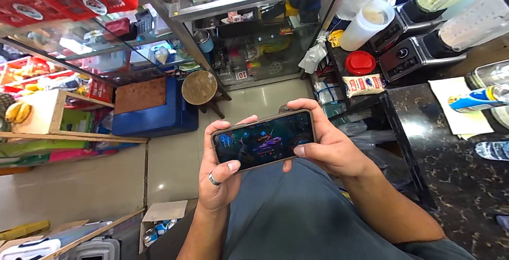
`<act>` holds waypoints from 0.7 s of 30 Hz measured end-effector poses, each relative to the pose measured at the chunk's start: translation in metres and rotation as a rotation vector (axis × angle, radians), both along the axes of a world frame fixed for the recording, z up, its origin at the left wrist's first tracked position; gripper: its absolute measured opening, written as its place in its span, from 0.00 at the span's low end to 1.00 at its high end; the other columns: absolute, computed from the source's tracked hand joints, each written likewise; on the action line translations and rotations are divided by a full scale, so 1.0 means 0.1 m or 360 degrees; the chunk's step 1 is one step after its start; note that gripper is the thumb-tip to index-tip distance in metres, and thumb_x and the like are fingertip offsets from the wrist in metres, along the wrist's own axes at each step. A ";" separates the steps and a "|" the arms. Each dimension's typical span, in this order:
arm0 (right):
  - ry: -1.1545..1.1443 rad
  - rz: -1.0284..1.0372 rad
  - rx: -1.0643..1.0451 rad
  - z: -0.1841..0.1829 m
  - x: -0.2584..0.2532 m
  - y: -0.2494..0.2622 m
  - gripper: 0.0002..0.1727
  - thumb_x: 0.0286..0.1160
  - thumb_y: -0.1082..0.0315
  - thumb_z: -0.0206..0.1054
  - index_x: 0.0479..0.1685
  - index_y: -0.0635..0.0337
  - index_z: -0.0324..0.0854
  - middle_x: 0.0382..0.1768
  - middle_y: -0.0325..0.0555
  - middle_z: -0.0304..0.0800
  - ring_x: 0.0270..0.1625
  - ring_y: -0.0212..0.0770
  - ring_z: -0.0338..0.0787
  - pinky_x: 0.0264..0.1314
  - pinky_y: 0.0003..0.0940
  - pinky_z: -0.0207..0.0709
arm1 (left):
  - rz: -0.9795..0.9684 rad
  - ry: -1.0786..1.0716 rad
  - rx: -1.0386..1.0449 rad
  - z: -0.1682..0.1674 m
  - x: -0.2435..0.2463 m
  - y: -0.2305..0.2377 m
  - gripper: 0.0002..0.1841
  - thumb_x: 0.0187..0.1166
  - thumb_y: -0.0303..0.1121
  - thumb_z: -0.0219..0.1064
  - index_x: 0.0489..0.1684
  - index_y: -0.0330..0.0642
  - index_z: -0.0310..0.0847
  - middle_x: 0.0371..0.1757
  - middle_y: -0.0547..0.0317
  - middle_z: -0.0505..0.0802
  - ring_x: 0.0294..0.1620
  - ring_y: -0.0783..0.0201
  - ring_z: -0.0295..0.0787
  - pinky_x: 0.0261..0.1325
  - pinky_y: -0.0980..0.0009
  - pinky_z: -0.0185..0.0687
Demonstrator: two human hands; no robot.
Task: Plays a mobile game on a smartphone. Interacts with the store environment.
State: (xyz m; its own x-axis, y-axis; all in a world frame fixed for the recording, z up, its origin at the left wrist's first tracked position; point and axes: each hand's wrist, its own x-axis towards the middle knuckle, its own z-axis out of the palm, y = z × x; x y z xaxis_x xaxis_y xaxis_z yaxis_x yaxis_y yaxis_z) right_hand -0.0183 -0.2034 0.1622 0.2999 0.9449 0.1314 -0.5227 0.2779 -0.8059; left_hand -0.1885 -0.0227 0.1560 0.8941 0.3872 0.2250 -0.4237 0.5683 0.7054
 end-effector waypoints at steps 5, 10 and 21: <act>-0.0016 0.0010 0.0018 0.01 0.00 0.00 0.39 0.75 0.83 0.55 0.85 0.38 0.56 0.69 0.55 0.79 0.60 0.52 0.91 0.48 0.46 0.93 | 0.0005 0.0002 -0.0006 0.00 0.00 0.01 0.30 0.72 0.25 0.65 0.77 0.55 0.67 0.78 0.39 0.79 0.77 0.41 0.79 0.74 0.46 0.78; 0.0009 0.0021 0.0026 0.01 0.00 0.01 0.39 0.76 0.81 0.56 0.86 0.37 0.56 0.70 0.54 0.80 0.60 0.51 0.91 0.48 0.45 0.93 | 0.0004 0.0018 0.0006 0.01 -0.01 0.01 0.30 0.72 0.25 0.64 0.77 0.56 0.67 0.79 0.39 0.79 0.77 0.42 0.79 0.74 0.47 0.78; 0.0001 0.0026 0.0016 0.02 0.00 -0.02 0.39 0.75 0.82 0.56 0.85 0.37 0.56 0.70 0.54 0.78 0.61 0.53 0.90 0.51 0.48 0.93 | -0.0007 0.0009 -0.0006 0.01 0.00 0.00 0.31 0.72 0.25 0.65 0.77 0.56 0.67 0.79 0.39 0.78 0.77 0.42 0.79 0.73 0.47 0.79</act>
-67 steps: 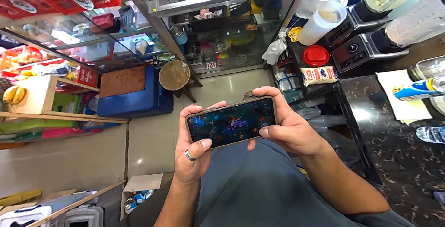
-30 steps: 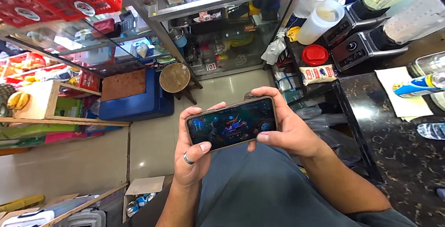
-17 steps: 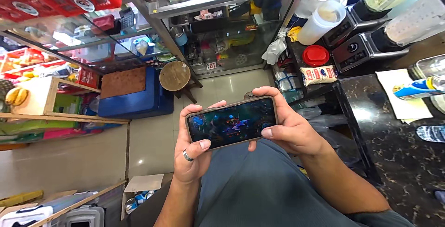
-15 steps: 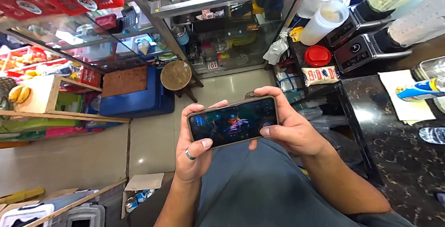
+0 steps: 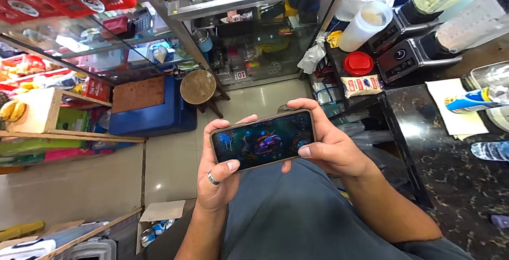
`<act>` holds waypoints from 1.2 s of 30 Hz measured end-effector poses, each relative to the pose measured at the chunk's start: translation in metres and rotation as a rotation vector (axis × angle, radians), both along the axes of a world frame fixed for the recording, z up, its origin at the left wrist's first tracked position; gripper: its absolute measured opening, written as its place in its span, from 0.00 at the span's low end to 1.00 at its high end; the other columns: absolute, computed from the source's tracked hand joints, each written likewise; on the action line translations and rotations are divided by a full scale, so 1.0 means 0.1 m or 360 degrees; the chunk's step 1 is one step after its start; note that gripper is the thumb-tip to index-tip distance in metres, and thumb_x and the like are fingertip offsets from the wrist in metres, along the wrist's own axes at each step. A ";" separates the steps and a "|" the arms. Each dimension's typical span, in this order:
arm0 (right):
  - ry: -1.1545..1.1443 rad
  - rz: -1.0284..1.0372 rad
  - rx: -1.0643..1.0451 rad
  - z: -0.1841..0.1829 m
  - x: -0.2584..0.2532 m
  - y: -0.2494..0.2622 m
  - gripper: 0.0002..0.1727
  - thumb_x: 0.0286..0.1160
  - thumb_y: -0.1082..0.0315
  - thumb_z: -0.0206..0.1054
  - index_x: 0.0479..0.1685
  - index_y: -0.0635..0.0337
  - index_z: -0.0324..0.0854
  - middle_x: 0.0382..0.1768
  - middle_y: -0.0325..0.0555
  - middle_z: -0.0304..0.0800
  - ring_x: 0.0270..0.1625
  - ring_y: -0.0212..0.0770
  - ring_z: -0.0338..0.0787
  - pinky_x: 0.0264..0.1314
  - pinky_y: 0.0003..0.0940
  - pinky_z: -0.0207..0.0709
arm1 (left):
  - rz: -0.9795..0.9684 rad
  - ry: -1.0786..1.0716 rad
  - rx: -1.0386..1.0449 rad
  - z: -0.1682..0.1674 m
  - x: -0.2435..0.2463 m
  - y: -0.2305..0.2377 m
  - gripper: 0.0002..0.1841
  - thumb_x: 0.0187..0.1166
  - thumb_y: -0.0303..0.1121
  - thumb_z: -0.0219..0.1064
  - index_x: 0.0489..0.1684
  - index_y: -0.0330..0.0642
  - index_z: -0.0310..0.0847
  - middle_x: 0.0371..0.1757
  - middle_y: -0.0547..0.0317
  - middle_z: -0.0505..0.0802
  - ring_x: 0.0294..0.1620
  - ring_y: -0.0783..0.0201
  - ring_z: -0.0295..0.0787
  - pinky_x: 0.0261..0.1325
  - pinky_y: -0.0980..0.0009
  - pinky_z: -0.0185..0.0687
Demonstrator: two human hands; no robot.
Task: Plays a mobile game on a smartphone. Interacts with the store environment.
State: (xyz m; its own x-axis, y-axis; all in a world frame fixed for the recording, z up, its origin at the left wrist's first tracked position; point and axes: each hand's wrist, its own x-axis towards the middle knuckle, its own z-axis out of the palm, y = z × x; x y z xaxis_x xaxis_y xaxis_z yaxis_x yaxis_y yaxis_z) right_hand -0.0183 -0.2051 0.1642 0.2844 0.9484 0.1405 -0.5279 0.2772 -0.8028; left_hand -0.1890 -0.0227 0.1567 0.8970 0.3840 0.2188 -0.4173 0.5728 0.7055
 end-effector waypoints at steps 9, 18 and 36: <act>0.0006 -0.0024 -0.0005 0.01 -0.01 -0.02 0.38 0.76 0.82 0.56 0.85 0.38 0.56 0.69 0.55 0.80 0.60 0.52 0.91 0.49 0.46 0.93 | 0.0000 0.0001 -0.0016 0.01 0.00 -0.02 0.31 0.72 0.25 0.66 0.77 0.56 0.67 0.78 0.39 0.79 0.77 0.41 0.79 0.74 0.46 0.78; 0.0045 -0.0026 0.0029 0.01 0.00 -0.03 0.38 0.77 0.82 0.56 0.84 0.38 0.58 0.69 0.55 0.80 0.59 0.52 0.92 0.47 0.45 0.94 | -0.0003 0.0008 -0.0020 0.02 0.00 -0.04 0.31 0.72 0.25 0.66 0.77 0.56 0.67 0.78 0.38 0.80 0.77 0.40 0.78 0.74 0.45 0.78; 0.0016 -0.0039 0.0001 0.01 0.00 -0.01 0.38 0.76 0.83 0.54 0.84 0.39 0.57 0.68 0.56 0.80 0.60 0.53 0.91 0.48 0.48 0.94 | 0.0022 0.0015 -0.0020 0.01 0.01 -0.03 0.30 0.72 0.25 0.65 0.77 0.55 0.68 0.77 0.38 0.80 0.76 0.41 0.79 0.73 0.46 0.78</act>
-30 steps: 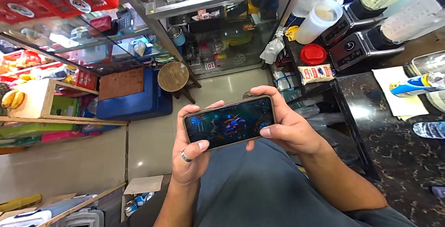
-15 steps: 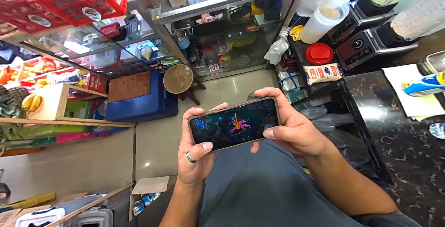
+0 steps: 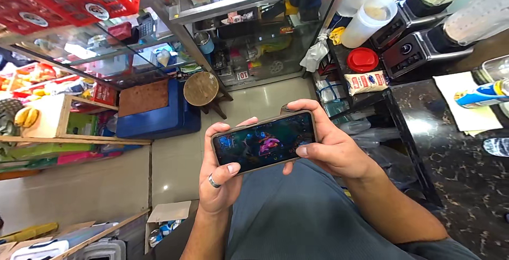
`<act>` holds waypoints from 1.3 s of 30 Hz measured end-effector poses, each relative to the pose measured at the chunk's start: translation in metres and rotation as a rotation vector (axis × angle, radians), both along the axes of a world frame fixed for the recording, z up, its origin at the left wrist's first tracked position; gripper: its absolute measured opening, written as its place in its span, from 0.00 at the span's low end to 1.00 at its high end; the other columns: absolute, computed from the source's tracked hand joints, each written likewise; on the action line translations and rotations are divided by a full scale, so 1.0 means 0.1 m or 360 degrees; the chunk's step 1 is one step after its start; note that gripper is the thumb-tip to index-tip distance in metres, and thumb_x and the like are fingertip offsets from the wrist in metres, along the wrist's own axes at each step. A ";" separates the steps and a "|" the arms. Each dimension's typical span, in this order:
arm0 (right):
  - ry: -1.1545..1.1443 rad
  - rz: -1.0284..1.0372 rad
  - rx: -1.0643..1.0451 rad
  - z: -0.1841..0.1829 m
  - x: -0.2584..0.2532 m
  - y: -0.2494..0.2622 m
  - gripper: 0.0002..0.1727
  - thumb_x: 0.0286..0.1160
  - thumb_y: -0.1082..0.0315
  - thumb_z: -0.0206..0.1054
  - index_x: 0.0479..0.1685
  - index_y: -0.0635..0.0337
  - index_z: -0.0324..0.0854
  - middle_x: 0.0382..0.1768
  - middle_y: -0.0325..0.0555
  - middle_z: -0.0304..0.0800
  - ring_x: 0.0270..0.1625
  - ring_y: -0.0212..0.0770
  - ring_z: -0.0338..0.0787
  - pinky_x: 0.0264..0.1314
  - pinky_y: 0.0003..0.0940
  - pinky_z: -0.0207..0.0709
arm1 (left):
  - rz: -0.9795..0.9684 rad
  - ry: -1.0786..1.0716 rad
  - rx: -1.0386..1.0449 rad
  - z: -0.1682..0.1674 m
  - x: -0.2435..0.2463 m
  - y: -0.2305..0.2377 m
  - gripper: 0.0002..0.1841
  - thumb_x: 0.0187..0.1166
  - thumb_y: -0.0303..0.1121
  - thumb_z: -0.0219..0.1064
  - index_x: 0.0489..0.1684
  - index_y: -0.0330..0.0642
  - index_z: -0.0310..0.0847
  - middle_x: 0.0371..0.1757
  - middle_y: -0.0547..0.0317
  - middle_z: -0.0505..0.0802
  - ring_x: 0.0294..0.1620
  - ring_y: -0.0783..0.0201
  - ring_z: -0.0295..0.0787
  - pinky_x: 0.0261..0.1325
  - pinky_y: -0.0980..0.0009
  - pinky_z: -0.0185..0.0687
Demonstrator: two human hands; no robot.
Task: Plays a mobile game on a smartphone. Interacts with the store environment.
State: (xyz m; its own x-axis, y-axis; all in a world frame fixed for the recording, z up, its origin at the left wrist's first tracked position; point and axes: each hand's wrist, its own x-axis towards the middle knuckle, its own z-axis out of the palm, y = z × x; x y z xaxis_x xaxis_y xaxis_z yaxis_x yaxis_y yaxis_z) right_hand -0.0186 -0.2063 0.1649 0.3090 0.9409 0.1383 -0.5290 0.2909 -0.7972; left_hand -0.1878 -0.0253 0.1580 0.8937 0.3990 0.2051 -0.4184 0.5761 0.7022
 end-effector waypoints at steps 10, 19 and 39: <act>-0.0013 0.0035 0.0071 0.01 0.03 0.00 0.39 0.75 0.84 0.54 0.86 0.41 0.54 0.72 0.55 0.77 0.65 0.54 0.89 0.50 0.49 0.93 | -0.0014 -0.0032 0.0044 0.02 0.04 0.02 0.31 0.72 0.28 0.68 0.78 0.53 0.67 0.79 0.37 0.78 0.79 0.39 0.76 0.75 0.45 0.77; -0.0118 -0.0095 0.0005 0.02 -0.02 0.01 0.40 0.74 0.81 0.65 0.85 0.41 0.56 0.71 0.53 0.79 0.59 0.52 0.92 0.44 0.44 0.95 | -0.0038 -0.0083 0.0061 0.05 0.05 0.00 0.31 0.73 0.27 0.68 0.78 0.52 0.67 0.80 0.36 0.77 0.80 0.38 0.75 0.77 0.44 0.75; -0.0013 0.0007 0.0063 0.00 0.01 -0.03 0.38 0.77 0.78 0.59 0.86 0.38 0.55 0.73 0.54 0.78 0.63 0.53 0.90 0.47 0.45 0.93 | -0.0017 -0.0036 0.0035 -0.03 0.01 -0.02 0.30 0.72 0.26 0.65 0.78 0.56 0.67 0.78 0.40 0.80 0.77 0.41 0.78 0.74 0.45 0.78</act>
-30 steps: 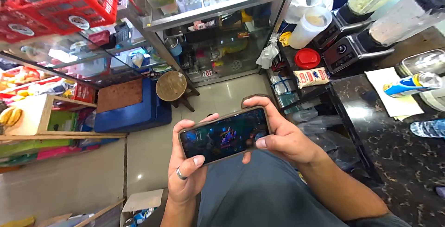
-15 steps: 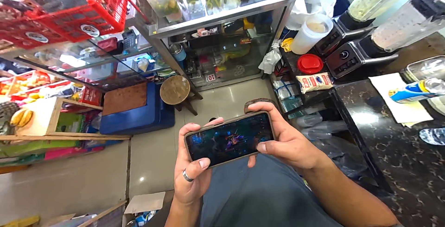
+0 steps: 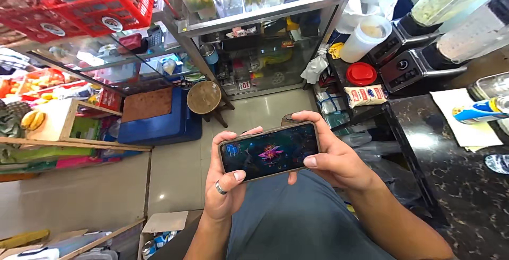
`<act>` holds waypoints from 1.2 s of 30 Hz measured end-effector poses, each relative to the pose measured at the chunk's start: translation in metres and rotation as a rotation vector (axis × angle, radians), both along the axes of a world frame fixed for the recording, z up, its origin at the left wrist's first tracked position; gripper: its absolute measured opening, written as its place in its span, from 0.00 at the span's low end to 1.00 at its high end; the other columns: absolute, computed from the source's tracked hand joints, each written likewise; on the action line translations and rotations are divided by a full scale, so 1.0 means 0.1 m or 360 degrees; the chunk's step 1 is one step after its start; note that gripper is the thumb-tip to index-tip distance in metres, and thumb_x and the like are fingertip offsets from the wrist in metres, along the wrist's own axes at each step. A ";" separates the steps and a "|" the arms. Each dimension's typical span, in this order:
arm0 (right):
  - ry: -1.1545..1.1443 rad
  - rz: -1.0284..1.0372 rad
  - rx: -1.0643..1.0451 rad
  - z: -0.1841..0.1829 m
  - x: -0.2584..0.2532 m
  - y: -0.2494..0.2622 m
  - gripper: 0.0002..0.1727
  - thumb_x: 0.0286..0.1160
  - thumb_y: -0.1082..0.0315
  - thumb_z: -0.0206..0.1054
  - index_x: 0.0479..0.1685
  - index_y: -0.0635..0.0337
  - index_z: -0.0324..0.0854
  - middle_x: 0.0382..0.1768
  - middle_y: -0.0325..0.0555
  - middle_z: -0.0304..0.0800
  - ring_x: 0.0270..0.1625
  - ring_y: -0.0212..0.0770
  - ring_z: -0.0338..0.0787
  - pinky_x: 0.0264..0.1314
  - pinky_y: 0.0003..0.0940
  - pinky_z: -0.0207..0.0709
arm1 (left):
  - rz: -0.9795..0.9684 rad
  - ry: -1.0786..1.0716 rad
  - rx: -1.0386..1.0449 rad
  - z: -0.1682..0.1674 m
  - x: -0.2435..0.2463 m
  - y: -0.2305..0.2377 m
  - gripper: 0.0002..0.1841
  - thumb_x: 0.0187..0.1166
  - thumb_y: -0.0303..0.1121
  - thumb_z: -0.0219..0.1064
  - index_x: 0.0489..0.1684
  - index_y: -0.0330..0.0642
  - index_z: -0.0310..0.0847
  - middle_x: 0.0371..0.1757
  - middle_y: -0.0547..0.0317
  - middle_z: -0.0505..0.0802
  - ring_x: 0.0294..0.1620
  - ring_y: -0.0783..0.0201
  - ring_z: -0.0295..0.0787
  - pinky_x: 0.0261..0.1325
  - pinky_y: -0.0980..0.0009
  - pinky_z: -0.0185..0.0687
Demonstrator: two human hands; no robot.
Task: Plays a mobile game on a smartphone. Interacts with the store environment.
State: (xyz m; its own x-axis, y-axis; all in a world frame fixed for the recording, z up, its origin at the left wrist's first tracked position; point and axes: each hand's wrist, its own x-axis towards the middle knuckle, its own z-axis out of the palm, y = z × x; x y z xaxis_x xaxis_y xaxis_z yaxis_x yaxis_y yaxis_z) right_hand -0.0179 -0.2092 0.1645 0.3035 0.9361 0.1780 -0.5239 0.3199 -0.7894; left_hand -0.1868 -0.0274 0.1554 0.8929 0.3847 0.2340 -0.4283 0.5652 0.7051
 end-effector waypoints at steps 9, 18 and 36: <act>-0.0055 -0.0043 -0.0044 0.02 -0.01 -0.01 0.38 0.75 0.82 0.56 0.85 0.40 0.56 0.71 0.55 0.79 0.61 0.54 0.91 0.45 0.46 0.94 | -0.0018 -0.0027 -0.0032 0.01 0.01 -0.01 0.30 0.73 0.25 0.64 0.77 0.55 0.66 0.78 0.39 0.80 0.77 0.42 0.79 0.74 0.46 0.78; -0.0019 -0.0015 0.0010 -0.01 0.02 0.02 0.39 0.76 0.82 0.58 0.85 0.40 0.55 0.72 0.54 0.78 0.64 0.54 0.90 0.46 0.46 0.94 | -0.0035 -0.0027 -0.0023 0.01 0.03 0.00 0.30 0.73 0.26 0.65 0.79 0.54 0.65 0.80 0.38 0.77 0.79 0.40 0.76 0.76 0.44 0.75; 0.0161 -0.0127 0.0089 -0.31 0.41 0.07 0.40 0.74 0.81 0.61 0.86 0.38 0.57 0.72 0.51 0.80 0.60 0.52 0.91 0.38 0.46 0.93 | -0.0173 0.0094 0.0026 -0.10 0.49 0.06 0.35 0.76 0.37 0.69 0.87 0.63 0.63 0.86 0.42 0.73 0.83 0.38 0.71 0.78 0.42 0.73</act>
State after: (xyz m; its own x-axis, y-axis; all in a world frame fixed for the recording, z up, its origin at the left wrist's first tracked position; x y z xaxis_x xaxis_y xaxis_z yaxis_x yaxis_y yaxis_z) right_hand 0.0235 -0.2019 0.1332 0.3957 0.8976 0.1942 -0.5708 0.4060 -0.7136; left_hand -0.1374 -0.0209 0.1457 0.9416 0.2814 0.1850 -0.3224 0.5942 0.7368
